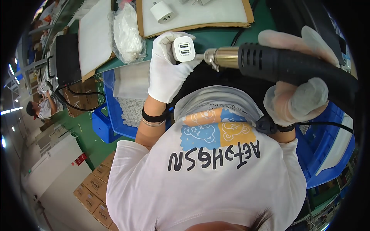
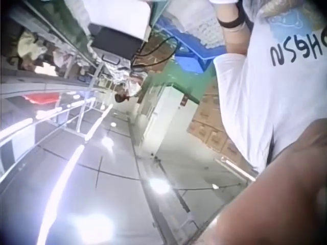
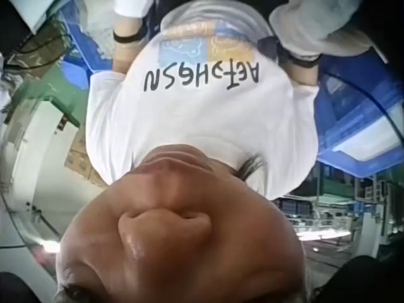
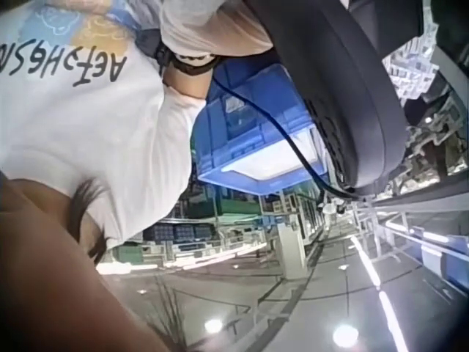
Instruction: The person holds a power adapter and applies heat to its seams with a heat gun, rotating it by hand. They then set the adapter down on a foam pad, pick up another from a bin, and repeat the process.
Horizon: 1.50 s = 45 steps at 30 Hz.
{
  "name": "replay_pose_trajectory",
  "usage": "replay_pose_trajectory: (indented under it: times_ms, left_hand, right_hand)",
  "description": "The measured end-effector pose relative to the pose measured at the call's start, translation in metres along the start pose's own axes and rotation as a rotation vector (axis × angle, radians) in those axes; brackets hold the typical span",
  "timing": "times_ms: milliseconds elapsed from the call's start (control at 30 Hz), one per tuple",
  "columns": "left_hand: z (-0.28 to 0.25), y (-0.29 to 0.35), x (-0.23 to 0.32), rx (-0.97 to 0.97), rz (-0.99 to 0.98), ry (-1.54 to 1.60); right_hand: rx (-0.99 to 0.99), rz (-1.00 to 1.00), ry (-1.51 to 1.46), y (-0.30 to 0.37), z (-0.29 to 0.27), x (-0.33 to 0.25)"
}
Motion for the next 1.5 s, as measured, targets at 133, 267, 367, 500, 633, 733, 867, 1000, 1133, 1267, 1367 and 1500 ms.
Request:
replay_pose_trajectory:
  times_ms: [133, 267, 367, 500, 633, 733, 867, 1000, 1133, 1267, 1367, 1500]
  left_hand:
    - [0.0, 0.001, -0.002, 0.006, -0.028, 0.093]
    - [0.0, 0.001, -0.002, 0.011, -0.043, 0.037]
    - [0.001, 0.0, -0.001, -0.003, -0.016, 0.025]
    - [0.001, 0.002, -0.005, 0.006, -0.085, 0.107]
    - [-0.001, 0.003, -0.004, 0.003, -0.107, 0.034]
    - [0.001, 0.001, -0.001, -0.027, -0.041, 0.016]
    - [0.001, 0.001, 0.001, -0.019, -0.053, 0.002]
    - [-0.002, 0.003, -0.004, -0.013, -0.047, 0.036]
    - [-0.003, 0.003, -0.008, -0.009, -0.053, 0.091]
    - [-0.002, 0.004, -0.01, -0.009, -0.07, 0.107]
    - [0.0, 0.005, -0.007, -0.018, -0.08, 0.1]
    - [-0.001, 0.007, -0.011, -0.014, -0.096, 0.109]
  right_hand:
    - [-0.018, -0.01, -0.058, -0.002, 0.001, -0.001]
    - [0.026, 0.034, 0.029, -0.005, 0.002, -0.004]
    - [0.052, 0.048, 0.079, -0.007, 0.003, -0.004]
    - [0.084, 0.063, 0.111, -0.006, 0.001, -0.002]
    - [0.095, 0.091, 0.088, -0.005, 0.004, -0.001]
    - [0.109, 0.119, 0.161, -0.007, 0.005, -0.003]
    - [0.074, 0.122, 0.128, -0.006, 0.002, -0.003]
    - [0.069, 0.15, 0.047, -0.002, 0.005, 0.003]
    - [0.081, 0.119, 0.138, -0.005, 0.004, -0.001]
    - [0.046, 0.08, 0.048, 0.001, 0.0, 0.003]
    - [0.012, 0.046, 0.062, 0.0, 0.002, 0.004]
    - [0.041, -0.021, 0.042, 0.001, 0.0, 0.004]
Point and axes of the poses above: each hand's wrist, its own y-axis away from the middle knuckle, its own z-axis out of the palm, x = y × z, the point moved 8 cm from there along -y, towards the middle knuckle, and after that the axes turned 4 degrees about -x, right-handed, at the moved point
